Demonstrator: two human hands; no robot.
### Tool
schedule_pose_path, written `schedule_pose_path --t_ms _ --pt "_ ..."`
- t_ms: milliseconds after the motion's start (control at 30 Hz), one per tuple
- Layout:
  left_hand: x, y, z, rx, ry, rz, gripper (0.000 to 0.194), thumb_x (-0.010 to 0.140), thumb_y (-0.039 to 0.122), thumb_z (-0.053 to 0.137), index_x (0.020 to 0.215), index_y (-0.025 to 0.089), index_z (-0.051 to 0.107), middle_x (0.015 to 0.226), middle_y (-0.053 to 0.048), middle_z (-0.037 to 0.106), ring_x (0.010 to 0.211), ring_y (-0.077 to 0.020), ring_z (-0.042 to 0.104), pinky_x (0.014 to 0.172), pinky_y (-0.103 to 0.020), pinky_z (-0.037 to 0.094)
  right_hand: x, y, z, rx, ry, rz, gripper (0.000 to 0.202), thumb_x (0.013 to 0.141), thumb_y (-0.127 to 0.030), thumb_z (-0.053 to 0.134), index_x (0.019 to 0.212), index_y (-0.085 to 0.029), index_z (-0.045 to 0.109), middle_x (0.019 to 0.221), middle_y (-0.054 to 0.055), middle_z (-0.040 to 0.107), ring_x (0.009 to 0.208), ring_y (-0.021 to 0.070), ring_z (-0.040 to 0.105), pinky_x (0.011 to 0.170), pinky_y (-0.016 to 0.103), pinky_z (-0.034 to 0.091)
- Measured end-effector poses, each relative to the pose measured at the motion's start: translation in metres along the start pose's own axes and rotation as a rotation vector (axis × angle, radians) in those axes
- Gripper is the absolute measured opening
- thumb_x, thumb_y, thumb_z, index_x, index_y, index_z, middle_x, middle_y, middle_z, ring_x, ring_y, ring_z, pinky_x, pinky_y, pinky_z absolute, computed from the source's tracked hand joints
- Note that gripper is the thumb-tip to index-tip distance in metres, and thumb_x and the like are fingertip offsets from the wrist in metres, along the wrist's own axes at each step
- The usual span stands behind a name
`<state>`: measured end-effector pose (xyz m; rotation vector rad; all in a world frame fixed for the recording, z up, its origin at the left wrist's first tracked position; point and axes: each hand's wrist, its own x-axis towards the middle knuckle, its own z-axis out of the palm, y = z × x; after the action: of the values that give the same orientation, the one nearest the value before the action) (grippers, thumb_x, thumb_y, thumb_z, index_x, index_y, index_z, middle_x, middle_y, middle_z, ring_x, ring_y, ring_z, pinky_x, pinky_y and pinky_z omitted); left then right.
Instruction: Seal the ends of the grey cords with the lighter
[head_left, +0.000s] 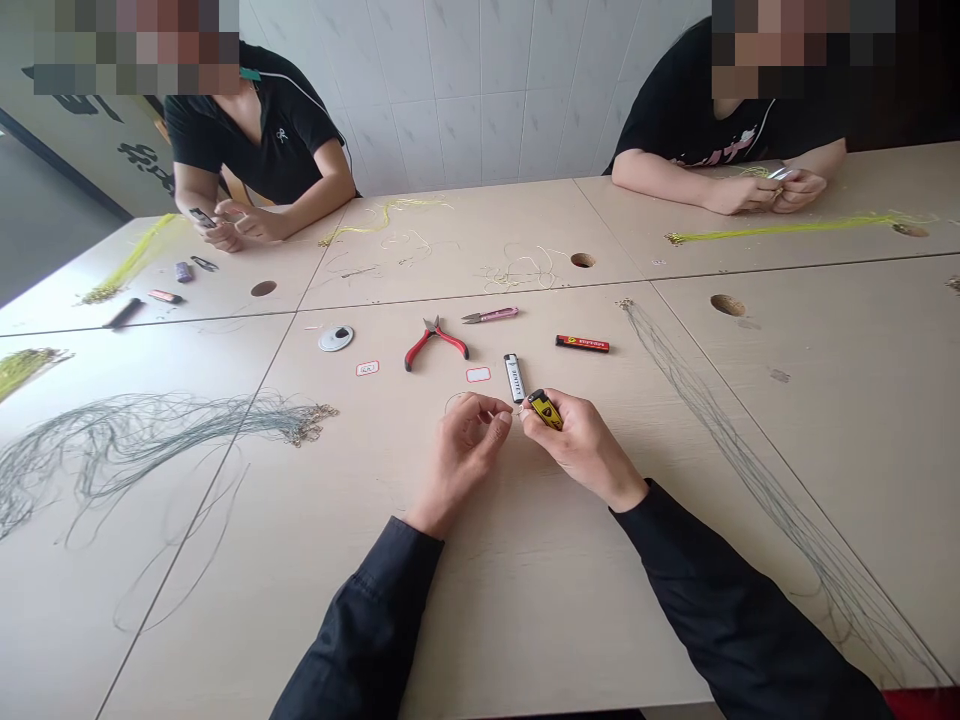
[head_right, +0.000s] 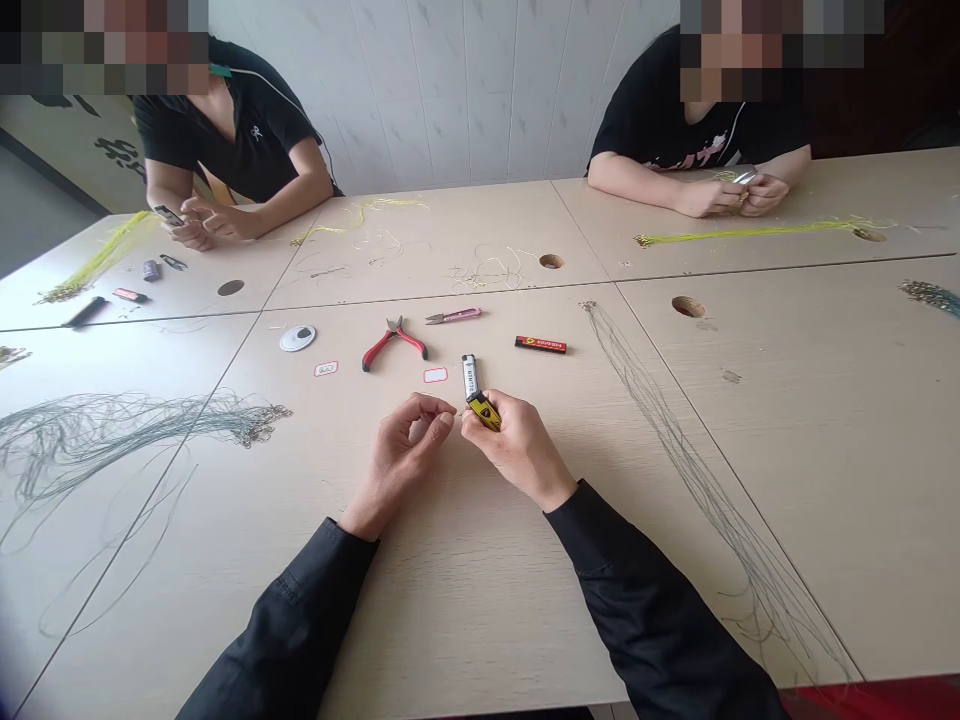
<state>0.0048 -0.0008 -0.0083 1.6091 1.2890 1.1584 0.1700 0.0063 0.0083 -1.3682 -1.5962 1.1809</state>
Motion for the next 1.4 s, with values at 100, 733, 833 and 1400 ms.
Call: schedule_pose_path --t_ms 100,733,833,1400 --pt "0.0002 0.0025 0.0006 0.021 -0.012 0.017 0.012 0.087 0.026 0.058 0.081 0.018 0.063 0.083 -0.003 0.063 0.083 -0.0166 0.053 0.078 -0.029 0.042 0.0008 0.0005 0.0003 -0.027 -0.002 -0.005 0.018 0.086 -0.035 0.056 0.082 -0.017 0.060 0.065 -0.004 0.045 0.060 0.0116 0.038 0.056 0.025 0.034" --pt "-0.0010 0.0070 -0.0015 -0.087 -0.074 -0.130 0.017 0.088 0.030 0.055 0.080 0.016 0.058 0.075 0.000 0.055 0.067 -0.0112 0.046 0.063 -0.024 0.036 -0.0008 -0.0027 -0.0028 0.042 -0.066 -0.123 0.023 0.093 -0.041 0.054 0.092 -0.019 0.061 0.067 -0.004 0.044 0.060 0.0107 0.037 0.057 0.025 0.032" --pt "-0.0009 0.0073 -0.0023 -0.096 -0.090 -0.130 0.017 0.089 0.030 0.054 0.079 0.016 0.057 0.076 0.000 0.055 0.069 -0.0115 0.046 0.065 -0.024 0.037 -0.0012 -0.0045 -0.0035 0.056 -0.072 -0.103 0.023 0.093 -0.040 0.055 0.101 -0.020 0.060 0.067 -0.005 0.044 0.058 0.0105 0.036 0.056 0.025 0.032" --pt "-0.0004 0.0055 -0.0038 -0.125 -0.119 -0.137 0.019 0.089 0.033 0.055 0.080 0.017 0.058 0.074 0.001 0.054 0.069 -0.0116 0.045 0.064 -0.023 0.036 -0.0012 -0.0028 -0.0029 0.071 -0.126 -0.056 0.032 0.092 -0.048 0.053 0.085 -0.018 0.057 0.062 -0.006 0.032 0.055 0.0101 0.028 0.051 0.025 0.027"
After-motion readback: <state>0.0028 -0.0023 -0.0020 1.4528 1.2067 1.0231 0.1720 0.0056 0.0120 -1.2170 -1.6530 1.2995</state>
